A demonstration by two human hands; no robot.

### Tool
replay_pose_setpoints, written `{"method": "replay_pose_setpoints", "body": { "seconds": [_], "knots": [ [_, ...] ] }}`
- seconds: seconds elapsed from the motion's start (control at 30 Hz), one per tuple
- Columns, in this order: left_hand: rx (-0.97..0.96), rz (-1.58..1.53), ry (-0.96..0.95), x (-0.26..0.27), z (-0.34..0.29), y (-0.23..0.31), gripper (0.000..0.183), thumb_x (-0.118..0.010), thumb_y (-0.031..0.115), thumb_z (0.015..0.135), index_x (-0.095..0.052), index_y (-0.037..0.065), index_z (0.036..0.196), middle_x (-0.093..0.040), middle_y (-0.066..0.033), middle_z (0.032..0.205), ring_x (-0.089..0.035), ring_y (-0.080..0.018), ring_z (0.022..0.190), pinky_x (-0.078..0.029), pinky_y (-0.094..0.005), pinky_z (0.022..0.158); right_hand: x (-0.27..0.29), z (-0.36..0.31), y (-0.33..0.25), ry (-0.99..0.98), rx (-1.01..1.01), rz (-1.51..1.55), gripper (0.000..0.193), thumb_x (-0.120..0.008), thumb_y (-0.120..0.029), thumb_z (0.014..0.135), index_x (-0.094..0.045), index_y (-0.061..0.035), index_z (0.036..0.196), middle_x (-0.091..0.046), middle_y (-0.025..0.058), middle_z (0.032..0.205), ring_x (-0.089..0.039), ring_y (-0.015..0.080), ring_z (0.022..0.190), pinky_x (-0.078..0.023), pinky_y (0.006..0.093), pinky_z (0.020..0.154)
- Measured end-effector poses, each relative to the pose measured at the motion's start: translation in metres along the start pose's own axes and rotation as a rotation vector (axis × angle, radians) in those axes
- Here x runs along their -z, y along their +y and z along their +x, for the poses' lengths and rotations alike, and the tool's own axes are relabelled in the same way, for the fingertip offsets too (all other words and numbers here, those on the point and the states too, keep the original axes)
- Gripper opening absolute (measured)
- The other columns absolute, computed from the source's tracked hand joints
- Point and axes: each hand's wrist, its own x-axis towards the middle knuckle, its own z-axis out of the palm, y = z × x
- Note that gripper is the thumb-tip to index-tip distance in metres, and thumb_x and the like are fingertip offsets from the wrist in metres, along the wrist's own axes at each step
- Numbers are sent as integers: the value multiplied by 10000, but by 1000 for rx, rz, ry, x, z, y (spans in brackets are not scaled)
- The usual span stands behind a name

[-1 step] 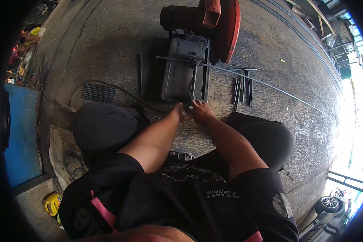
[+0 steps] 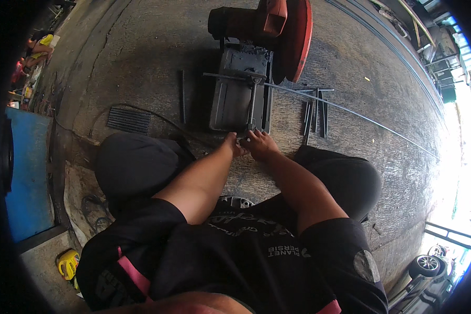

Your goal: The person is using a metal cut-off saw to cut thin metal rods to length.

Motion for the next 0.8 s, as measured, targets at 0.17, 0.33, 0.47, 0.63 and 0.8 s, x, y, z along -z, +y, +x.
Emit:
{"method": "replay_pose_setpoints", "body": {
  "seconds": [0.17, 0.33, 0.47, 0.63, 0.8],
  "knots": [
    [-121, -291, 98, 10, 13, 4, 417, -415, 344, 874, -468, 61, 1175, -506, -141, 1156, -526, -330, 1020, -460, -522, 826, 5, -2, 13, -112, -124, -67, 443, -547, -94, 735, -573, -182, 1168, -494, 94, 1048, -503, 260, 1012, -440, 382, 849],
    [-148, -113, 422, 4, 13, 11, 382, -400, 341, 877, -513, 54, 1102, -520, -121, 1097, -538, -320, 949, -465, -510, 785, 8, -2, 16, -151, -199, -47, 408, -532, -74, 739, -583, -143, 1138, -492, 99, 1041, -494, 264, 1023, -433, 387, 856],
    [2, 52, 337, -2, 5, 6, 359, -380, 326, 880, -527, 70, 1085, -527, -125, 1046, -536, -314, 915, -460, -516, 751, 5, 1, 7, 5, -99, 98, 343, -520, -86, 764, -611, -133, 1091, -498, 97, 1087, -488, 251, 1055, -426, 383, 873],
    [-157, -98, 245, 4, -4, 4, 337, -416, 290, 873, -506, 68, 1110, -523, -140, 1049, -529, -312, 920, -447, -524, 772, -2, -2, 13, -89, -65, 19, 344, -520, -85, 763, -618, -138, 1089, -499, 95, 1097, -483, 252, 1058, -420, 376, 889],
    [-352, -152, 451, -1, -6, 8, 336, -451, 251, 856, -495, 58, 1129, -518, -152, 1070, -530, -316, 922, -444, -508, 774, -1, -4, 17, -278, -211, -73, 232, -530, -116, 763, -680, -139, 940, -533, 100, 1069, -480, 257, 1071, -411, 385, 904]
  ]
}}
